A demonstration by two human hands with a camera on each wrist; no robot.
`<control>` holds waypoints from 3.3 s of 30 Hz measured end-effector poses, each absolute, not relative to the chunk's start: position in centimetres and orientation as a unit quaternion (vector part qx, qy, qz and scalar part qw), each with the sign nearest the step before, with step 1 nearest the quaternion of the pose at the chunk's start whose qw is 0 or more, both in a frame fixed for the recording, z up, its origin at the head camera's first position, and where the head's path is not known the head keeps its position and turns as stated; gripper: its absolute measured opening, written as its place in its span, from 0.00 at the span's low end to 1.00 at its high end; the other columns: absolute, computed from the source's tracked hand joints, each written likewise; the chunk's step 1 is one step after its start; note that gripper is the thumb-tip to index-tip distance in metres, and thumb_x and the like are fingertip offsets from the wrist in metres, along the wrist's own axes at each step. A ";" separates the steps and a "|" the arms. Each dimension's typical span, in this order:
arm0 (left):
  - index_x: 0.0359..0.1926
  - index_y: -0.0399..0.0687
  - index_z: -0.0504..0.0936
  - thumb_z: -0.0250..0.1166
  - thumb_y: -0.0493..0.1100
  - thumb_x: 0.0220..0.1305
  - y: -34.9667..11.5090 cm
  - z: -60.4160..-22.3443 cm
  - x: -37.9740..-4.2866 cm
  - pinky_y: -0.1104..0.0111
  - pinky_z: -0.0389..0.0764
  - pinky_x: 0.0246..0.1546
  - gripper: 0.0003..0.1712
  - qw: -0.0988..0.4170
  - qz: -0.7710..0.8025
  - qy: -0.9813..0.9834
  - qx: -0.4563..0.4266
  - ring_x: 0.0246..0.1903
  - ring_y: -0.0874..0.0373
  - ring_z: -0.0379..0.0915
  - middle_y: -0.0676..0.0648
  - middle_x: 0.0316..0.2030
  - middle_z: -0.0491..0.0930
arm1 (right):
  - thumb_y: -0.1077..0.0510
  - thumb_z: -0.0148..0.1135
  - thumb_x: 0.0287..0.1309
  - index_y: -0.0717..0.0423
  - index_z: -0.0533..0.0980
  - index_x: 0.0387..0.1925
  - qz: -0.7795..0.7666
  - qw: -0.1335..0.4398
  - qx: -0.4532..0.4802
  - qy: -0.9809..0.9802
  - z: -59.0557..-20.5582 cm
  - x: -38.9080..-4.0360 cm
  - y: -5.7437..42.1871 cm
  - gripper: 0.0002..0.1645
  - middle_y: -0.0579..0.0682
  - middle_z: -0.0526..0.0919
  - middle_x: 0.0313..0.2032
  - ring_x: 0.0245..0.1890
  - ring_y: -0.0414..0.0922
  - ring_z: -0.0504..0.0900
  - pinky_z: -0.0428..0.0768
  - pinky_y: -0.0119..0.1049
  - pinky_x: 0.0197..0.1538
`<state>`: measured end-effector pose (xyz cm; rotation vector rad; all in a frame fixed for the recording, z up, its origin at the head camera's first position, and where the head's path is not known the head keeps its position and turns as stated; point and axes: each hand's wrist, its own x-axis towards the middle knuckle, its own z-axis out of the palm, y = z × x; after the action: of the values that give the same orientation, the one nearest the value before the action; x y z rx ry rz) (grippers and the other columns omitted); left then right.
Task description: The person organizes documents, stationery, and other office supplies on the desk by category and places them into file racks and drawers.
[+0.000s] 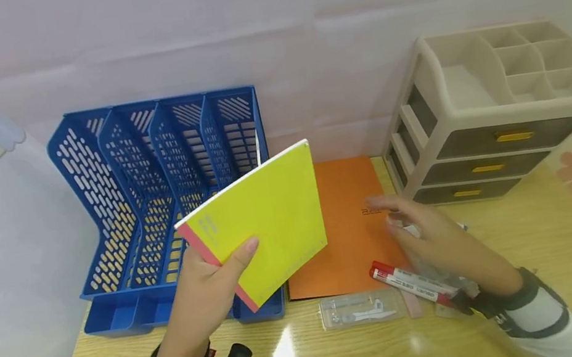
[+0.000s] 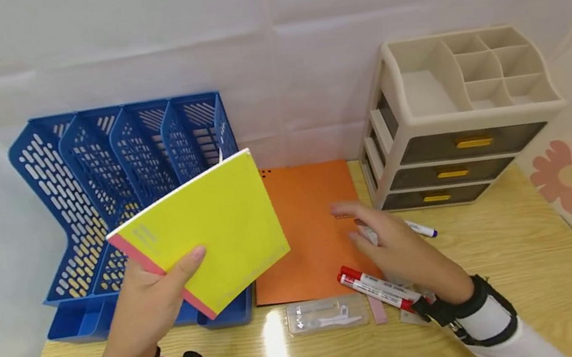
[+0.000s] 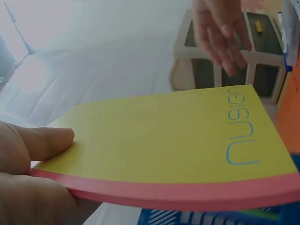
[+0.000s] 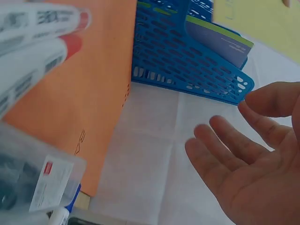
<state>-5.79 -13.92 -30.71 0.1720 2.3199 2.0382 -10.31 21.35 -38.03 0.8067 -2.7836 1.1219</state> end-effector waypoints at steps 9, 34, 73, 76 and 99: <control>0.63 0.49 0.74 0.63 0.38 0.74 -17.4 -28.9 -4.8 0.65 0.89 0.39 0.20 -0.053 0.645 0.761 0.040 0.45 0.58 0.89 0.54 0.52 0.87 | 0.59 0.60 0.73 0.47 0.73 0.71 0.247 0.062 0.296 -0.921 -37.9 -9.7 22.2 0.27 0.50 0.68 0.76 0.75 0.57 0.65 0.69 0.62 0.70; 0.70 0.50 0.70 0.55 0.48 0.79 -18.1 -28.5 -6.7 0.66 0.87 0.46 0.23 -0.071 0.576 0.813 -0.043 0.54 0.51 0.86 0.45 0.62 0.82 | 0.58 0.69 0.63 0.54 0.64 0.77 0.137 0.076 0.360 -0.920 -38.9 -8.8 25.4 0.43 0.60 0.67 0.75 0.77 0.56 0.62 0.38 0.30 0.81; 0.81 0.42 0.52 0.45 0.43 0.82 -13.6 -34.7 -17.1 0.48 0.57 0.78 0.32 0.077 0.647 0.758 0.033 0.78 0.44 0.53 0.38 0.78 0.58 | 0.56 0.68 0.64 0.54 0.63 0.77 0.138 0.070 0.378 -0.913 -37.8 -9.8 25.2 0.42 0.58 0.69 0.73 0.73 0.56 0.68 0.44 0.37 0.82; 0.83 0.48 0.46 0.47 0.34 0.77 -13.7 -35.1 -17.3 0.47 0.56 0.78 0.39 0.110 0.654 0.746 0.055 0.78 0.45 0.51 0.40 0.80 0.52 | 0.54 0.67 0.67 0.54 0.63 0.77 0.141 0.067 0.375 -0.914 -37.8 -9.8 25.3 0.41 0.57 0.69 0.74 0.73 0.56 0.67 0.47 0.41 0.83; 0.82 0.72 0.45 0.49 0.20 0.59 -13.9 -36.7 -18.3 0.53 0.75 0.58 0.59 0.139 0.668 0.714 0.156 0.80 0.34 0.36 0.56 0.83 0.39 | 0.59 0.69 0.64 0.59 0.60 0.78 0.170 0.051 0.373 -0.911 -38.5 -10.4 25.9 0.45 0.61 0.69 0.73 0.70 0.62 0.70 0.38 0.21 0.77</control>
<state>-18.31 -13.88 -36.73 0.4500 2.0656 1.9315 -10.35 25.90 -38.53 1.1340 -2.7722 0.5169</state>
